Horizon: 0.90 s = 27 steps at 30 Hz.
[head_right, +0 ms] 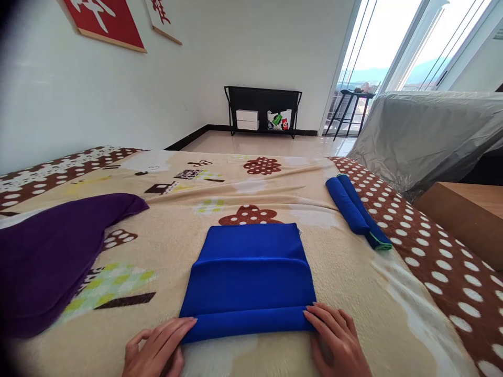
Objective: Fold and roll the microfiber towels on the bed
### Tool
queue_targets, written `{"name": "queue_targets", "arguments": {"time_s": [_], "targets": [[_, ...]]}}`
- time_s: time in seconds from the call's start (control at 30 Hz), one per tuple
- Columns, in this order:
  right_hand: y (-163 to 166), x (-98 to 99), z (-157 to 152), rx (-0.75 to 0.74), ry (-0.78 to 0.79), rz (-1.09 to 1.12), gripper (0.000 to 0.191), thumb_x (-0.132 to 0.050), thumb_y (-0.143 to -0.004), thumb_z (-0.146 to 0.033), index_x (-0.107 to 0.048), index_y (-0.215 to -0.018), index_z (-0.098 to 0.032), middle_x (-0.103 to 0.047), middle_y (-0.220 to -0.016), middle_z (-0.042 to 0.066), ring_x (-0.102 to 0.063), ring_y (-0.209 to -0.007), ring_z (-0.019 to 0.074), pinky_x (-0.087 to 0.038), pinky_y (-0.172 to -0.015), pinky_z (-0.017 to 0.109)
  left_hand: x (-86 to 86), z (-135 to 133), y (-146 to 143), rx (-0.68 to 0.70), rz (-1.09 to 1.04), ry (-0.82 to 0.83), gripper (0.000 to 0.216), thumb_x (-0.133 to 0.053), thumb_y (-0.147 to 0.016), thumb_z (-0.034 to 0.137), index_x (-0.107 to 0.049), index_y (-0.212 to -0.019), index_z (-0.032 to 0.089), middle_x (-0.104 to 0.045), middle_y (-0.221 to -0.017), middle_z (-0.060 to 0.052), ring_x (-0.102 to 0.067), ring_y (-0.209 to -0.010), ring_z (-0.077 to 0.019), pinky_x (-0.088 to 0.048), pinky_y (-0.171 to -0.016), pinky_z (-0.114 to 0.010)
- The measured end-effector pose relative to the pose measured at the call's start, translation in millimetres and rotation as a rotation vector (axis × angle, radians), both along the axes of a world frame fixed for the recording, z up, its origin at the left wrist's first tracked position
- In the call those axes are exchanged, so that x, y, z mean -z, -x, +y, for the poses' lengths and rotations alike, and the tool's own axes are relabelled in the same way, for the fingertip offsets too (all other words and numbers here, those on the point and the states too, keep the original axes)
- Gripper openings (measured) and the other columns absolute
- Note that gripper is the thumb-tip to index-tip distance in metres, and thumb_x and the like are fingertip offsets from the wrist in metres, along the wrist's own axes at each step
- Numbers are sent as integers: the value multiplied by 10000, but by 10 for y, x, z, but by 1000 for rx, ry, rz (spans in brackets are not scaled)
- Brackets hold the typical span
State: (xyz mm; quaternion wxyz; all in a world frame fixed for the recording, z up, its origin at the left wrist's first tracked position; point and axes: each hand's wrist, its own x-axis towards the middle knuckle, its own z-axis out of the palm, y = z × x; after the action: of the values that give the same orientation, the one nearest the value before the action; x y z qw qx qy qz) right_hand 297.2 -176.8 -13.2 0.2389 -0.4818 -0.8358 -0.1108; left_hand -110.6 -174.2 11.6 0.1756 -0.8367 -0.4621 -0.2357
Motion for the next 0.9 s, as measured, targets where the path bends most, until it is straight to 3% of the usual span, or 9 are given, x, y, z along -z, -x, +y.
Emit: {"name": "queue_targets", "arguments": {"time_s": [0.23,0.47,0.57,0.67,0.73,0.8,0.9], "targets": [[-37,-50,125,-4,71,125,256,-557,-897,-177,-612,-1137,-247,-697,-1045,19,-638,-1011,169,-462,-909,319,-55,131,-21,-3,-47,-28,363,-470,-834,42,-647,-1066,257,-749,-955,11,-678,-872,-145,-328,-888,-322],[-34,-7,-121,26,168,223,225,-482,-943,-179,-562,-1146,-236,-654,-1070,36,-594,-1031,174,-436,-904,323,-68,-65,118,-40,-84,160,406,-446,-778,42,-585,-1122,208,-724,-931,9,-669,-829,-151,-325,-883,-347],[46,0,-74,72,43,165,214,-489,-915,-164,-592,-1086,-239,-664,-1004,25,-600,-977,193,-402,-886,356,-66,-37,21,-133,-41,152,384,-446,-762,33,-610,-1059,213,-725,-922,-2,-672,-835,-173,-325,-872,-385],[355,-53,-5,183,-159,144,269,-477,-876,-119,-626,-1074,-223,-677,-1042,55,-607,-964,226,-380,-882,401,-72,-4,-365,-270,-45,18,381,-446,-821,26,-646,-1083,218,-727,-1052,-63,-670,-978,-240,-326,-906,-456],[678,-112,2,172,-191,185,339,-433,-881,-73,-636,-1113,-215,-686,-1093,64,-612,-1007,227,-376,-920,412,-61,-3,-721,-192,-90,-42,393,-425,-861,24,-655,-1121,208,-721,-1119,-81,-657,-1045,-244,-358,-934,-450],[978,-158,-18,65,-145,223,367,-412,-905,-62,-641,-1142,-223,-700,-1112,42,-621,-1034,202,-382,-959,388,-36,-5,-1014,-5,-115,-74,401,-389,-887,22,-658,-1134,187,-732,-1108,-66,-664,-1035,-210,-409,-947,-394],[1125,-156,-45,-34,-72,233,347,-419,-950,-95,-636,-1187,-227,-707,-1153,20,-632,-1055,178,-410,-975,352,14,7,-1082,132,-72,-87,389,-374,-926,57,-638,-1197,149,-734,-1146,-55,-666,-1067,-184,-454,-969,-344]]}}
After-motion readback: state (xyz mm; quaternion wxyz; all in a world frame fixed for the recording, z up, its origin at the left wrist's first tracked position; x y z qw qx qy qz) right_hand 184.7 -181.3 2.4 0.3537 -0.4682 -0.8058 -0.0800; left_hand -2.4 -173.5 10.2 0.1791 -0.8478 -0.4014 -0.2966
